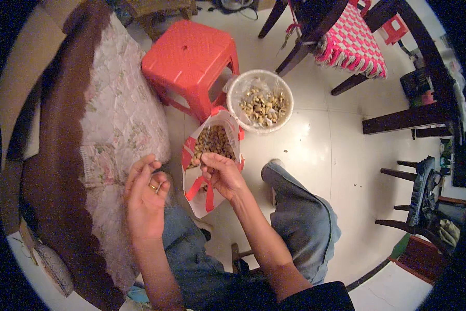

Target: The person sits on the floor and peels nuts by hand, separating the shells from the kernels. The shells are placed into a white bowl while the kernels are collected in a red and white bag.

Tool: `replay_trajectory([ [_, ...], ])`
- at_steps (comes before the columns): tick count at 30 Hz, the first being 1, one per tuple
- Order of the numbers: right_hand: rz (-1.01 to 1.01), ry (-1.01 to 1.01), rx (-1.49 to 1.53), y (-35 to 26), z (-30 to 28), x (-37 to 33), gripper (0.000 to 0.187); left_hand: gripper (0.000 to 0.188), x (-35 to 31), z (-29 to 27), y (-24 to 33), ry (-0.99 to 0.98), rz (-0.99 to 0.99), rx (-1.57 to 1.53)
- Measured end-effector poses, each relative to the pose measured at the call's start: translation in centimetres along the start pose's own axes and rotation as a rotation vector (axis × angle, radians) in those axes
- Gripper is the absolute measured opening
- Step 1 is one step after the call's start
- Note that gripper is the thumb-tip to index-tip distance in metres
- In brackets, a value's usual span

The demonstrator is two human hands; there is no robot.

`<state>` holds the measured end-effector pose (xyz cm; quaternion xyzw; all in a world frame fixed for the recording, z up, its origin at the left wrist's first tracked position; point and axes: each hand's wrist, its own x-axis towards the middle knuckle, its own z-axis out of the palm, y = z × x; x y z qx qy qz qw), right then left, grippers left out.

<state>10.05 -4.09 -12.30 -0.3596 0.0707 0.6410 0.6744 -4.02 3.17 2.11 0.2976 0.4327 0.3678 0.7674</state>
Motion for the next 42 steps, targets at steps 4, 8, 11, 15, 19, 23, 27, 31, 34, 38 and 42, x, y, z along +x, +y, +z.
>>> replay_trajectory([
  [4, -0.043, -0.102, 0.054, -1.9, 2.5, -1.6, 0.011, 0.021, 0.0, 0.3, 0.1, 0.01, 0.0, 0.057],
  [8, -0.103, -0.172, 0.03, -3.0, 5.0, -3.1, 0.014, 0.019, 0.1, -0.2, -0.5, -0.038, 0.127, 0.337],
  [11, -0.139, -0.198, 0.009, -3.3, 6.6, -3.9, 0.015, 0.022, 0.0, -0.1, -1.0, -0.141, 0.166, 0.525],
  [15, -0.114, -0.234, -0.012, -3.1, 7.4, -4.7, 0.016, 0.02, -0.8, 0.7, -0.9, -0.294, 0.094, 0.459],
  [19, -0.212, -0.205, -0.201, -3.1, 9.1, -5.8, 0.017, 0.018, -1.0, 0.3, -0.3, -0.228, 0.135, 0.55],
  [23, -0.292, -0.166, -0.441, -3.4, 10.0, -6.3, 0.019, 0.019, -1.3, 0.0, 0.3, -0.221, 0.192, 0.64],
  [27, -0.291, -0.179, -0.447, -4.4, 10.5, -6.4, 0.018, 0.02, -1.8, 0.4, 1.1, -0.255, 0.203, 0.685],
  [31, -0.418, -0.077, -0.424, -6.2, 11.6, -4.9, 0.013, 0.02, -2.1, 0.4, 1.5, -0.304, 0.195, 0.679],
  [34, -0.465, -0.095, -0.459, -7.8, 12.7, -4.4, 0.016, 0.022, -2.0, 0.1, 1.3, -0.338, 0.211, 0.61],
  [38, -0.478, -0.087, -0.485, -8.4, 12.8, -4.0, 0.023, 0.022, -2.0, 0.5, 1.5, -0.339, 0.154, 0.484],
  [42, -0.5, -0.115, -0.319, -8.5, 12.6, -3.8, 0.029, 0.024, -2.1, 0.4, 1.4, -0.367, 0.12, 0.418],
])
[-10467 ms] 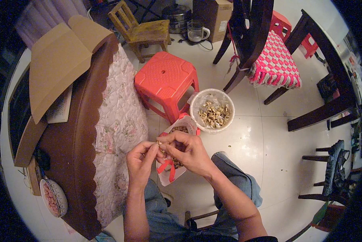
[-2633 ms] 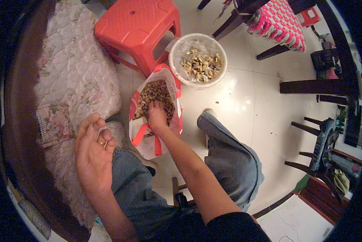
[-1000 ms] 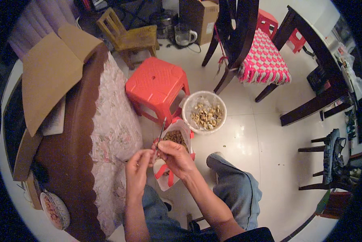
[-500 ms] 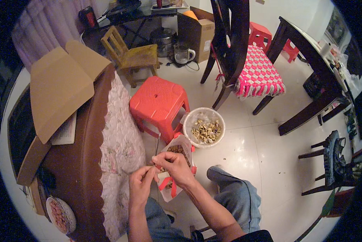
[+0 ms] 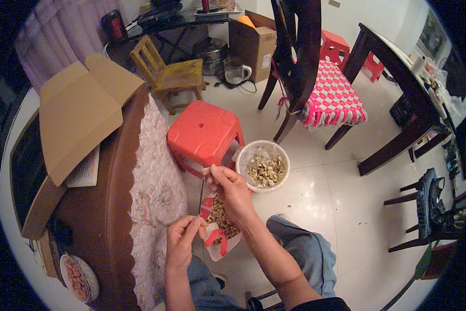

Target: The person sits on the floor and peels nuts by hand, separating the shells from the kernels. The shells are placed into a white bowl while the kernels are collected in a red and white bag.

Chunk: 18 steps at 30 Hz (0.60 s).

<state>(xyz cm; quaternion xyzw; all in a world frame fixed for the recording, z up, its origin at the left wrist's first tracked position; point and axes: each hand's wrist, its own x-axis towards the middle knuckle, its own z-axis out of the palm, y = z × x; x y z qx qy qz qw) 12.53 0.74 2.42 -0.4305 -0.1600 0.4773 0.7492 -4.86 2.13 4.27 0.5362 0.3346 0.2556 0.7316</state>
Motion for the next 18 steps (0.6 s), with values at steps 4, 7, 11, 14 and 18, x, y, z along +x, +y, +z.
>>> replay_trajectory([
  [4, 0.069, -0.192, -0.108, -0.2, 0.2, -1.1, 0.031, 0.026, 0.1, -0.4, -0.7, 0.003, 0.004, -0.059],
  [7, 0.13, -0.285, -0.046, 0.6, 0.5, -2.0, 0.029, 0.026, 0.1, -0.1, -0.3, -0.005, -0.006, -0.043],
  [11, 0.257, -0.354, 0.089, 0.7, 0.1, -2.4, 0.025, 0.026, 0.8, 0.3, -0.4, 0.316, 0.089, 0.052],
  [14, 0.319, -0.411, -0.102, 0.8, 0.1, -3.4, 0.024, 0.027, 0.9, -0.9, 0.1, 0.302, 0.083, -0.034],
  [18, 0.346, -0.397, -0.052, 1.8, 2.2, -5.1, 0.027, 0.025, 0.7, -1.6, -1.3, 0.134, -0.035, -0.274],
])
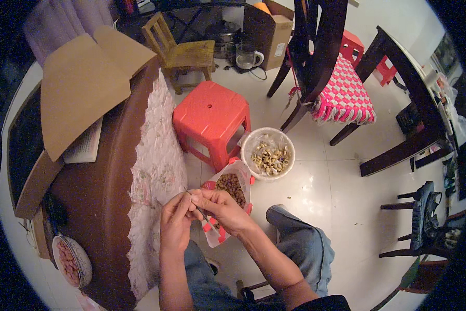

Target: The person sits on the floor and peels nuts by hand, separating the shells from the kernels. The shells are placed into a white bowl while the kernels are collected in a red and white bag.

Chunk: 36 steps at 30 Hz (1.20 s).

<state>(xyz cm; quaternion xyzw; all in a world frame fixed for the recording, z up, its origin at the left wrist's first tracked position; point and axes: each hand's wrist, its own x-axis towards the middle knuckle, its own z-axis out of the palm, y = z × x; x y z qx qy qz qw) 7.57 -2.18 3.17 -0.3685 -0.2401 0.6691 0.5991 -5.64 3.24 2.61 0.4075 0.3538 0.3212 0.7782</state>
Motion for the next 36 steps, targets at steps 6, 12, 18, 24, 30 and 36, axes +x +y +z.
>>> replay_trajectory([
  [6, 0.078, -0.052, -0.045, 1.8, -0.5, -0.9, 0.033, 0.019, 0.0, -0.3, -0.4, 0.035, 0.087, -0.097],
  [12, 0.112, -0.061, -0.223, 2.2, -1.1, -4.5, 0.038, 0.017, 0.2, 0.5, -0.6, 0.185, 0.084, -0.236],
  [18, 0.194, -0.111, -0.329, 1.0, -2.7, -7.8, 0.03, 0.019, 0.7, -0.5, -0.2, 0.269, 0.113, -0.413],
  [24, -0.127, 0.272, -0.421, 2.1, 0.4, -5.5, 0.019, 0.018, 0.6, 0.6, -0.8, 0.302, 0.061, -0.245],
  [30, -0.382, 0.449, -0.477, 1.2, 4.3, -3.6, 0.008, 0.023, 0.6, -0.9, -0.6, 0.227, 0.16, -0.349],
  [36, -0.842, 0.237, -1.108, -4.0, 11.1, 1.8, 0.016, 0.032, 0.0, 0.3, 0.0, 0.251, 0.109, -0.068],
])
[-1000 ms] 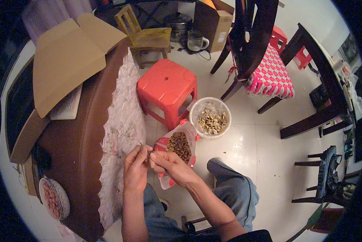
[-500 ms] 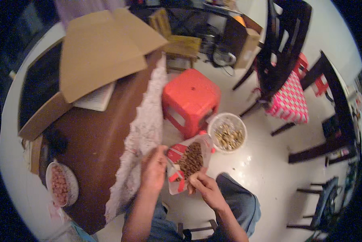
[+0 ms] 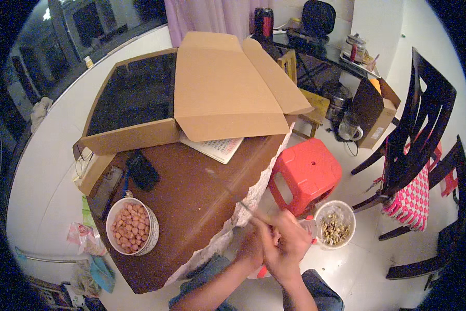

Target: The person sits on the floor and peels nuts by hand, separating the shells from the kernels. The shells are placed into a white bowl while the kernels are collected in a red and white bag.

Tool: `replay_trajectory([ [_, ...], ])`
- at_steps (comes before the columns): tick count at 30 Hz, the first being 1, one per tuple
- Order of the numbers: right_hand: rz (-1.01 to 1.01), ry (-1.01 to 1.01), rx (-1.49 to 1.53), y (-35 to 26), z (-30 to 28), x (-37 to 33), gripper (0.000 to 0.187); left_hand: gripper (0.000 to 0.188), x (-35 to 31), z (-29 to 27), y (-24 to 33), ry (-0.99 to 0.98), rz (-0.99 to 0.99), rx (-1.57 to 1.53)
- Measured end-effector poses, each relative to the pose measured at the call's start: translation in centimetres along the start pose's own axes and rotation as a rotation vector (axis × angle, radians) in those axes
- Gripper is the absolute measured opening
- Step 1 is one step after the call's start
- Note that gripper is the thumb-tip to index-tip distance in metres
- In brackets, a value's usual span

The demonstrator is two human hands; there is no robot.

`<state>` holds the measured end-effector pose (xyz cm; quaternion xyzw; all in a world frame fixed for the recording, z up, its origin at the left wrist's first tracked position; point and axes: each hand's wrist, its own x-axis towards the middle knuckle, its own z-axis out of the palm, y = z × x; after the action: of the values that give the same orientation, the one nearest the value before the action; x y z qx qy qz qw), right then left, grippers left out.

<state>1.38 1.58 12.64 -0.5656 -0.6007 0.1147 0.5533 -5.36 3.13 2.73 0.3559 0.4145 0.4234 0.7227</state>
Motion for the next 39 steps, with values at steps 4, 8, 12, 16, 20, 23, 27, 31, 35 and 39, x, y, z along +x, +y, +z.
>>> replay_trajectory([
  [4, -0.378, -0.193, 0.075, -2.2, 6.5, 5.7, 0.017, 0.033, 0.7, -0.9, -1.8, -0.071, -0.098, -0.16],
  [8, -0.561, -0.264, -0.093, -3.2, 10.6, 7.7, 0.014, 0.028, 1.9, -1.3, -3.0, -0.165, -0.18, -0.351],
  [12, -0.495, -0.147, 0.086, -4.5, 9.8, 7.3, 0.015, 0.029, 1.8, -1.9, -4.7, -0.083, -0.171, -0.493],
  [16, -0.028, -0.004, 0.257, 0.2, 3.1, 4.2, 0.012, 0.031, 1.9, -1.4, -3.1, -0.013, -0.085, -0.201],
  [20, 0.373, 0.217, 0.293, 9.2, -1.0, -2.3, 0.023, 0.018, 1.1, -1.4, -1.5, 0.104, -0.196, -0.411],
  [23, 0.605, 0.117, 0.135, 16.7, -2.3, -9.0, 0.027, 0.02, 0.8, -1.5, -0.7, 0.14, -0.143, -0.43],
  [27, 0.784, -0.144, 0.074, 26.3, -0.1, -16.9, 0.021, 0.023, 1.3, -1.3, -0.5, 0.125, -0.131, -0.433],
  [31, 0.841, -0.304, -0.117, 33.5, 3.9, -22.2, 0.014, 0.026, 1.4, -1.4, -0.8, 0.111, -0.168, -0.399],
  [35, 0.903, -0.271, -0.28, 37.7, 7.8, -23.2, 0.022, 0.026, 1.5, -1.4, -0.9, 0.113, -0.196, -0.408],
  [39, 0.979, -0.175, -0.359, 38.6, 10.4, -23.5, 0.038, 0.028, 1.6, -1.5, -1.0, 0.096, -0.2, -0.38],
])
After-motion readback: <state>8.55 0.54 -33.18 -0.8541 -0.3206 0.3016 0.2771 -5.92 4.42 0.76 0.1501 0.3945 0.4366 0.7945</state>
